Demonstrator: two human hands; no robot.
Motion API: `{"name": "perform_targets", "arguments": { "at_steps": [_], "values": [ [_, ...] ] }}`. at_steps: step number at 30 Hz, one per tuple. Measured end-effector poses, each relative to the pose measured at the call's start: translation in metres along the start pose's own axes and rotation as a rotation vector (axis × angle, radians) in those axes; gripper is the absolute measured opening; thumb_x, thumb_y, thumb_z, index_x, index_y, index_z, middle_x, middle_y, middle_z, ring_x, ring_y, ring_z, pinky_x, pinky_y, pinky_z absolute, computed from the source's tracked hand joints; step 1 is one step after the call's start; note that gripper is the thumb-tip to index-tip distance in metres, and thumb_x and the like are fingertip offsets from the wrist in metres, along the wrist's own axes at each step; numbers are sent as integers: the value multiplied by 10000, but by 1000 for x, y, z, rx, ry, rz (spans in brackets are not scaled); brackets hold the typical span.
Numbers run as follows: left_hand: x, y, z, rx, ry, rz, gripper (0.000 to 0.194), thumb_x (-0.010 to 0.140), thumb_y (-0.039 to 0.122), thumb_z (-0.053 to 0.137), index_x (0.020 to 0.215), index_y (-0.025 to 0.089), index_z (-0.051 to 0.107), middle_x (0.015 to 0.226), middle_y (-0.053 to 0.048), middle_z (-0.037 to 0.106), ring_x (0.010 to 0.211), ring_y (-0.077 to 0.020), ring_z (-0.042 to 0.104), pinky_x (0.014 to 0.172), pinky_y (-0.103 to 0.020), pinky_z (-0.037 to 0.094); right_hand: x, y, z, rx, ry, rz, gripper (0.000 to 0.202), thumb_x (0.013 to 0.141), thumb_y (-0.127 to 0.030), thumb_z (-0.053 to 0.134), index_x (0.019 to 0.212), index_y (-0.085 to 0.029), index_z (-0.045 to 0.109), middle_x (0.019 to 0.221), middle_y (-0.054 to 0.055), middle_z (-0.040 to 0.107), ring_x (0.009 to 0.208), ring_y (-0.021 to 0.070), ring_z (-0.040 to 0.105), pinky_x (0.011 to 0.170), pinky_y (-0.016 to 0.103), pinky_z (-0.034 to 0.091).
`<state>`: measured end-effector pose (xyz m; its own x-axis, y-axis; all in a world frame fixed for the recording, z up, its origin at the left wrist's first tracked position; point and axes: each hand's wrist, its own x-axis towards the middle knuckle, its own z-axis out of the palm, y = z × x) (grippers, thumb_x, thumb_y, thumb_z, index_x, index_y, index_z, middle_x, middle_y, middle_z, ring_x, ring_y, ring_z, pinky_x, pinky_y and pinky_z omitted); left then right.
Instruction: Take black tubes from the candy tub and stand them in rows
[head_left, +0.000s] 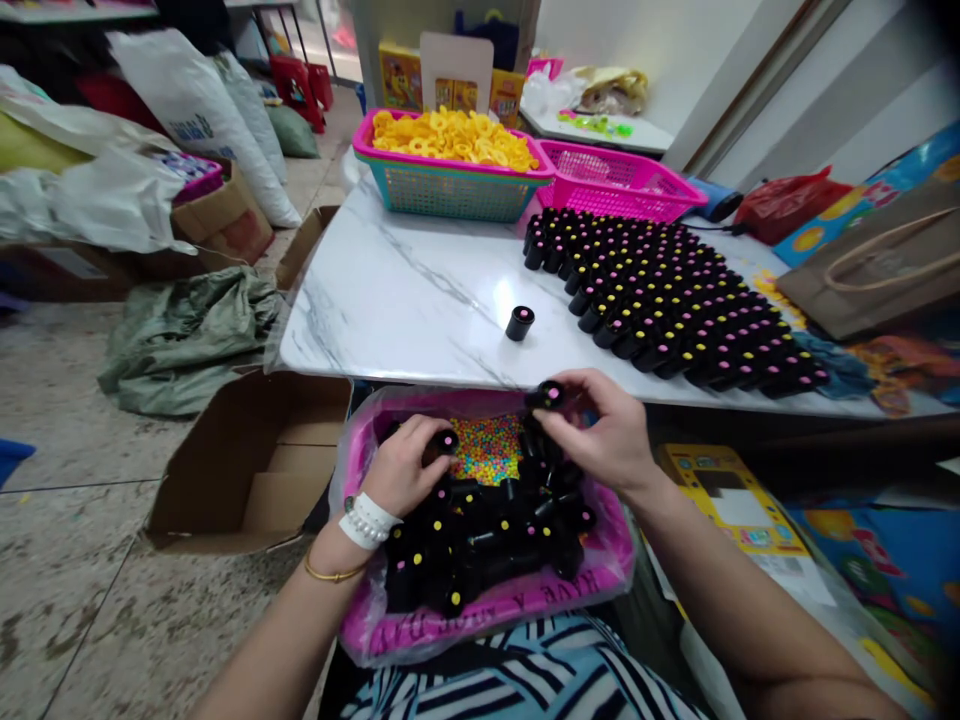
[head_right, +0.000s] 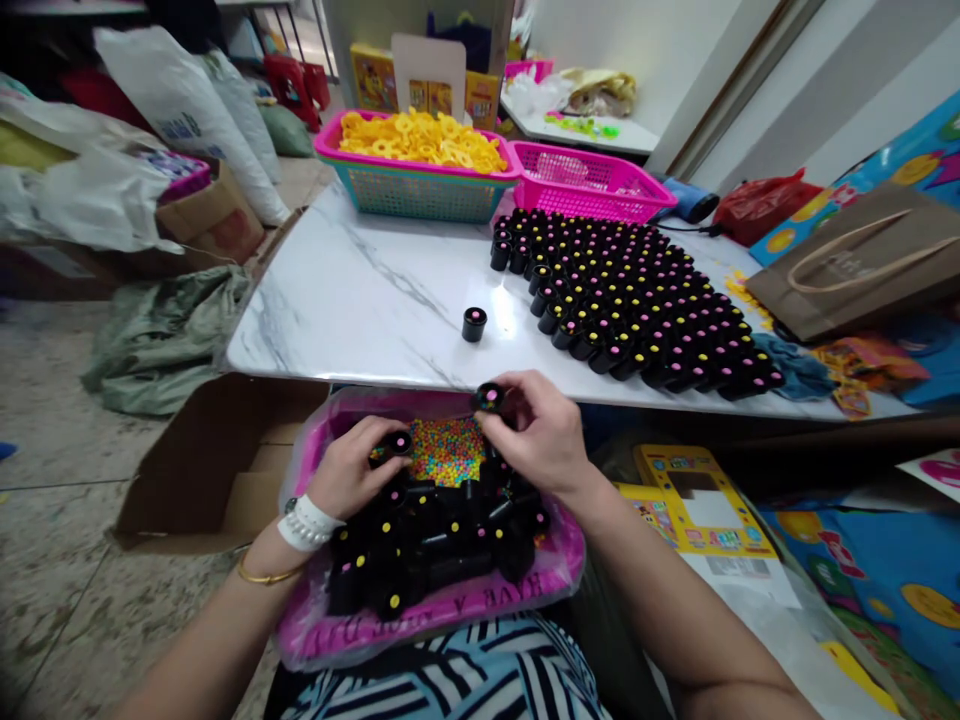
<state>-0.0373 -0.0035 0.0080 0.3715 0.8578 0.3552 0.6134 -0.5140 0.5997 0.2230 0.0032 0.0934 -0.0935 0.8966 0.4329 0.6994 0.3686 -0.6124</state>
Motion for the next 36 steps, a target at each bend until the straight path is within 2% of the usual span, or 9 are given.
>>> {"name": "perform_targets", "arguments": {
  "at_steps": [3, 7, 12, 17, 20, 24, 28, 32, 36],
  "values": [
    [-1, 0, -1, 23, 15, 1, 277, 829, 267, 665, 1082, 193, 581, 979, -60, 613, 907, -197, 613, 808, -345, 535, 31, 14, -4, -157, 156, 66, 230, 727, -295, 676, 929, -188, 653, 752, -1, 648, 585, 130, 566, 619, 287, 477],
    [0, 2, -2, 40, 24, -1, 274, 828, 286, 673, 1067, 186, 585, 926, -49, 619, 833, -180, 618, 759, -326, 533, 59, 30, 0, -235, 134, 112, 345, 720, -317, 674, 1029, -162, 662, 718, 5, 671, 608, 156, 599, 683, 324, 492],
    [0, 4, -3, -37, 0, -35, 304, 822, 305, 680, 1086, 180, 594, 961, -56, 676, 755, -151, 638, 713, -295, 542, 9, 9, 13, -235, 264, 12, 444, 819, -308, 633, 1242, -196, 558, 765, -2, 676, 588, 142, 596, 662, 305, 524],
    [1, 6, -1, -97, -56, -10, 304, 838, 301, 643, 1118, 183, 623, 982, -62, 720, 825, -173, 681, 780, -305, 554, -48, -7, 53, 11, -298, -241, 385, 868, -193, 571, 1251, -194, 538, 1165, 96, 677, 1058, 200, 649, 931, 332, 519],
    [-1, 8, 3, -105, -121, 46, 353, 869, 225, 564, 1218, 179, 585, 1024, -70, 723, 872, -175, 690, 818, -310, 551, -44, 7, 72, 73, -442, -118, 350, 847, -173, 574, 1196, -187, 552, 1040, 71, 710, 908, 179, 689, 840, 303, 544],
    [0, 6, 8, 86, -94, -19, 513, 855, 195, 557, 1359, 160, 469, 1084, -110, 696, 1037, -238, 634, 934, -408, 501, -23, 27, 73, -255, -634, -157, 283, 790, -164, 616, 1073, -163, 615, 988, 105, 702, 914, 234, 662, 836, 344, 515],
    [8, 1, 10, 331, -231, -21, 377, 863, 246, 563, 1231, 170, 596, 926, -116, 671, 975, -290, 584, 877, -453, 482, -15, 29, 82, -499, -857, -306, 208, 787, -125, 587, 987, -149, 637, 1026, 159, 684, 1014, 283, 628, 856, 348, 486],
    [12, 1, 8, 462, -175, -101, 316, 875, 301, 550, 1137, 157, 650, 948, -140, 610, 941, -297, 552, 822, -439, 470, -18, 24, 94, -360, -927, -214, 251, 780, -166, 598, 1029, -141, 621, 1025, 140, 674, 958, 245, 644, 831, 319, 488],
    [7, 2, 5, 557, -65, -199, 332, 849, 355, 579, 1093, 148, 665, 993, -172, 592, 982, -344, 524, 810, -478, 452, -25, 26, 75, -42, -786, -68, 293, 738, -133, 609, 1030, -149, 605, 982, 78, 667, 850, 186, 638, 792, 298, 502]
  ]
}}
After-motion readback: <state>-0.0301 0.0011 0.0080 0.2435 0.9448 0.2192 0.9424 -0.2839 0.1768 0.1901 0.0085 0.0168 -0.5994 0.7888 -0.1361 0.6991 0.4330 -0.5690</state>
